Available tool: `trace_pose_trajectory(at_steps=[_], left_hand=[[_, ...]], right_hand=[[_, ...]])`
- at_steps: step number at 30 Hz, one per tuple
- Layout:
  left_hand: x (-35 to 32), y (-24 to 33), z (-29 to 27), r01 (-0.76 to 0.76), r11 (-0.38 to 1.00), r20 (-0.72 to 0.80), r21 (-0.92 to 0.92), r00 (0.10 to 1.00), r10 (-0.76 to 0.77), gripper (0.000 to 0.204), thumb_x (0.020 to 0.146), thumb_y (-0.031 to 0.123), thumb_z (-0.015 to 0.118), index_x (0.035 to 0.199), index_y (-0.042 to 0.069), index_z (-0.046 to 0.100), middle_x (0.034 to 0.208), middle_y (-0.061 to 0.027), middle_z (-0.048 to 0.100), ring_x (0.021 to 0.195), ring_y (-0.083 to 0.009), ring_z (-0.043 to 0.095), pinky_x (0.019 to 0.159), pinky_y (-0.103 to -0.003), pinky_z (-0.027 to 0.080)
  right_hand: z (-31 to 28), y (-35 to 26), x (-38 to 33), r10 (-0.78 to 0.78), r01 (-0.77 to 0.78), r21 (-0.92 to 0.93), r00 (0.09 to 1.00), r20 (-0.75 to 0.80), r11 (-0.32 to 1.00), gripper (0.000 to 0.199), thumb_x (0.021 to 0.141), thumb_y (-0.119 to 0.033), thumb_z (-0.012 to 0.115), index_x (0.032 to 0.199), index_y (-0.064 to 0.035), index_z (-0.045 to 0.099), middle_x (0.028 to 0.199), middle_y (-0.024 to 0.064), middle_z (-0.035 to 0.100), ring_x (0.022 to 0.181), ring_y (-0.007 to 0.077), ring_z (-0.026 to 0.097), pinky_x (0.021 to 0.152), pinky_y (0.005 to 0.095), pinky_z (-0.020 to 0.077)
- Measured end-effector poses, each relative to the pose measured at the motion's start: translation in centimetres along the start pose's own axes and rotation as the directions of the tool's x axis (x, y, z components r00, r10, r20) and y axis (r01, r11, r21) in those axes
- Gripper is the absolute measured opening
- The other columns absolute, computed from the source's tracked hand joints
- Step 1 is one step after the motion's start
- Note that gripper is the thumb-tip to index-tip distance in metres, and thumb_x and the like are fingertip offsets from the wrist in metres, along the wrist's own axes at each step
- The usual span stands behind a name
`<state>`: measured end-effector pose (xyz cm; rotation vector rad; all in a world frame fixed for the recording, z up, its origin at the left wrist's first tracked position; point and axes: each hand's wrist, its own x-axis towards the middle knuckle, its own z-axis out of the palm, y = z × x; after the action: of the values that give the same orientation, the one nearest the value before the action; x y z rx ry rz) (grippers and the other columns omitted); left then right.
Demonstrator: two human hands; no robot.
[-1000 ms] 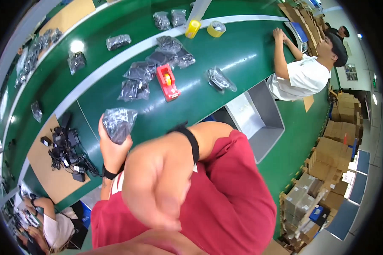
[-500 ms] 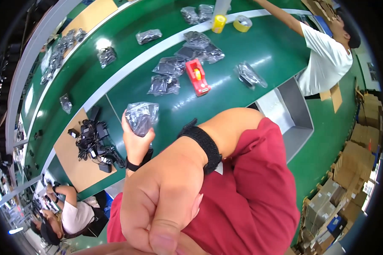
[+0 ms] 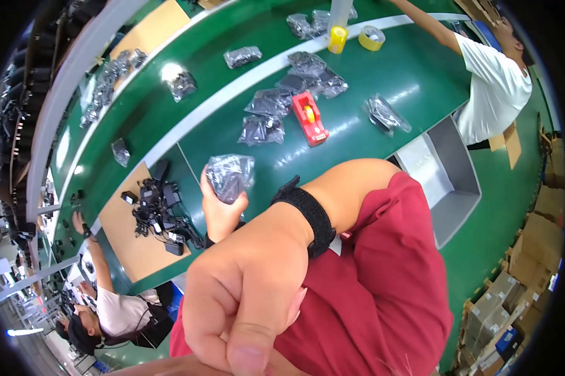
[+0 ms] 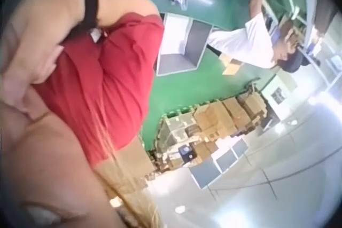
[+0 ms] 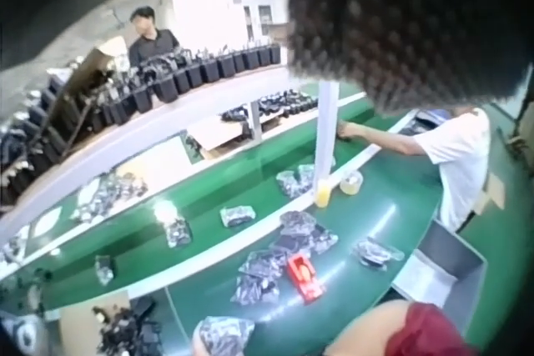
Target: Inspecting small electronic components packaged in plastic bags at a production line station and sorting them into bins.
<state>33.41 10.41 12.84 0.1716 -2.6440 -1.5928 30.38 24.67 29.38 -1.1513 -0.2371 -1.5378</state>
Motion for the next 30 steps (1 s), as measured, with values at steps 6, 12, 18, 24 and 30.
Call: trace_pose_trajectory(at_steps=[6, 12, 18, 24, 30], left_hand=[[0.0, 0.5, -0.4, -0.007, 0.997, -0.016, 0.079, 1.000, 0.008, 0.081, 0.059, 0.014, 0.065, 0.127, 0.000, 0.024, 0.094, -0.0207, 0.058, 0.085, -0.0298, 0.059, 0.073, -0.033, 0.046], [-0.1, 0.7, -0.5, -0.035, 0.991, -0.013, 0.127, 0.999, 0.037, 0.080, 0.059, 0.016, 0.065, 0.126, 0.000, 0.025, 0.094, -0.0209, 0.058, 0.085, -0.0314, 0.059, 0.073, -0.034, 0.046], [-0.4, 0.1, -0.3, -0.003, 0.999, -0.043, 0.053, 0.999, 0.005, 0.081, 0.059, 0.016, 0.064, 0.126, 0.000, 0.024, 0.092, -0.0214, 0.058, 0.083, -0.0322, 0.059, 0.071, -0.034, 0.046], [-0.5, -0.7, -0.5, 0.015, 0.997, -0.048, 0.075, 0.999, -0.012, 0.080, 0.059, 0.015, 0.064, 0.127, 0.001, 0.023, 0.095, -0.0207, 0.057, 0.085, -0.0305, 0.058, 0.073, -0.034, 0.046], [-0.4, -0.6, -0.9, 0.004, 0.995, -0.073, 0.096, 0.997, 0.003, 0.079, 0.059, 0.015, 0.064, 0.126, 0.001, 0.025, 0.096, -0.0206, 0.057, 0.087, -0.0303, 0.058, 0.074, -0.034, 0.045]], right_hand=[[0.7, -0.6, 1.1, 0.090, -0.090, 0.007, 0.996, 0.021, 0.996, 0.014, 0.080, -0.010, 0.059, 0.074, 0.0022, 0.056, 0.064, 0.0079, 0.056, 0.051, 0.0174, 0.052, 0.044, 0.0268, 0.0371], [1.1, -0.7, 1.6, 0.165, -0.167, 0.050, 0.985, 0.041, 0.985, 0.015, 0.080, -0.010, 0.059, 0.073, 0.0023, 0.056, 0.061, 0.0077, 0.055, 0.049, 0.0165, 0.051, 0.043, 0.0265, 0.0362], [1.2, -0.9, 1.2, 0.256, -0.254, 0.087, 0.967, -0.007, 0.963, 0.015, 0.080, -0.010, 0.059, 0.072, 0.0017, 0.056, 0.061, 0.0071, 0.055, 0.048, 0.0163, 0.050, 0.042, 0.0265, 0.0359], [1.3, -0.6, 1.6, 0.047, -0.047, -0.032, 0.999, -0.005, 0.998, 0.015, 0.080, -0.012, 0.060, 0.073, 0.0012, 0.057, 0.063, 0.0072, 0.056, 0.048, 0.0162, 0.051, 0.042, 0.0267, 0.0369], [0.4, -1.7, 1.1, 0.209, -0.201, -0.194, 0.978, 0.021, 0.960, 0.014, 0.080, -0.013, 0.060, 0.076, 0.0002, 0.057, 0.052, 0.0030, 0.048, 0.040, 0.0127, 0.045, 0.037, 0.0257, 0.0309]])
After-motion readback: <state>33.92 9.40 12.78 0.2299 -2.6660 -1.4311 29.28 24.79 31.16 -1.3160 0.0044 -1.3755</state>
